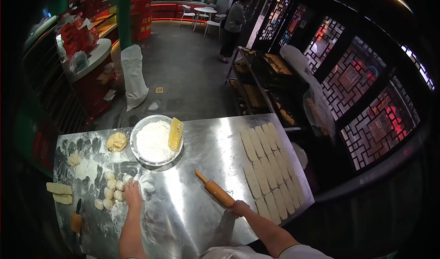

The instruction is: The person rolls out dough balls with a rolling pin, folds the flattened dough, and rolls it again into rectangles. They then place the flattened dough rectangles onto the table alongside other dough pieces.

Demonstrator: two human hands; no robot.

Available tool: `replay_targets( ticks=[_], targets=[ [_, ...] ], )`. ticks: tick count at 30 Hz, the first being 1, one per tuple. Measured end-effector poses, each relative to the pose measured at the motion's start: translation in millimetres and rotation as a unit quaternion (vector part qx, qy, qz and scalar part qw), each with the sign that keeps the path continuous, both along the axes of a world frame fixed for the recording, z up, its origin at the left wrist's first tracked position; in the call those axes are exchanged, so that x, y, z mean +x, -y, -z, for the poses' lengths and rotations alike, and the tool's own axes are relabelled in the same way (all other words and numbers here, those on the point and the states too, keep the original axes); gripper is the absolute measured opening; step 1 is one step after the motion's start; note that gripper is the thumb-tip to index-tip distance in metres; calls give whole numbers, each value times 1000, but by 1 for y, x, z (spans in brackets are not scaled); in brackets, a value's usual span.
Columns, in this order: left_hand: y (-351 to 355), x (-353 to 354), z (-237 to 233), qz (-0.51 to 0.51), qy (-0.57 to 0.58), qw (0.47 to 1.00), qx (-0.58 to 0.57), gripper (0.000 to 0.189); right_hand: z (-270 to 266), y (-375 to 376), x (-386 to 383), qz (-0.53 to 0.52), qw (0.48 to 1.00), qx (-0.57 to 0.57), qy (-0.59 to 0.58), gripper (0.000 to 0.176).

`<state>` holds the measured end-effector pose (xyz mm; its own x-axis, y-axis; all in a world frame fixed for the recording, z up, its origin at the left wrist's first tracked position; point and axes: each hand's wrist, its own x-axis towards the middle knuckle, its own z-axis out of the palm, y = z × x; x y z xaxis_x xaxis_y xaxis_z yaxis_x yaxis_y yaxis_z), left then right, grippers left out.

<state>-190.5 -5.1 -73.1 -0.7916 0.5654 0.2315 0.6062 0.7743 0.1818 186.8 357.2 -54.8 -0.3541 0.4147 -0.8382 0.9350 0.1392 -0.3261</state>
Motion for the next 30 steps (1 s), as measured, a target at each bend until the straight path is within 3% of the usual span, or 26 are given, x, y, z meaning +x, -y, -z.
replay_targets(
  ticks=[6,8,14,17,20,21,22,24,26,28,30],
  targets=[
    [10,11,-7,14,16,999,-28,41,3,-3,-1,12,1000,-13,-11,34],
    [5,40,-31,-1,147,989,2,45,11,-7,-1,-5,1000,-11,-9,34],
    [-2,67,-41,2,136,991,-19,53,-7,-3,-4,-18,1000,-14,-19,35],
    [8,36,9,2,77,996,37,52,-9,-5,-2,-28,999,-6,-22,35],
    [16,12,33,-65,63,995,53,53,5,-6,1,-25,999,-4,-33,35],
    [16,12,37,-45,26,997,52,56,10,-7,2,-14,999,-10,-37,36],
    [9,20,22,-42,26,997,51,56,12,-7,2,-11,999,-11,-37,36],
    [-5,49,-16,14,175,983,62,57,14,-8,1,-22,999,-14,-26,36],
    [-14,83,-41,17,173,982,78,56,18,-8,1,-15,999,-13,-28,36],
    [-10,94,-38,21,172,980,94,55,11,-7,0,-6,999,-11,-31,35],
    [12,99,-20,-138,130,968,166,49,-3,-4,-1,-11,999,-5,-34,34]
  ],
)
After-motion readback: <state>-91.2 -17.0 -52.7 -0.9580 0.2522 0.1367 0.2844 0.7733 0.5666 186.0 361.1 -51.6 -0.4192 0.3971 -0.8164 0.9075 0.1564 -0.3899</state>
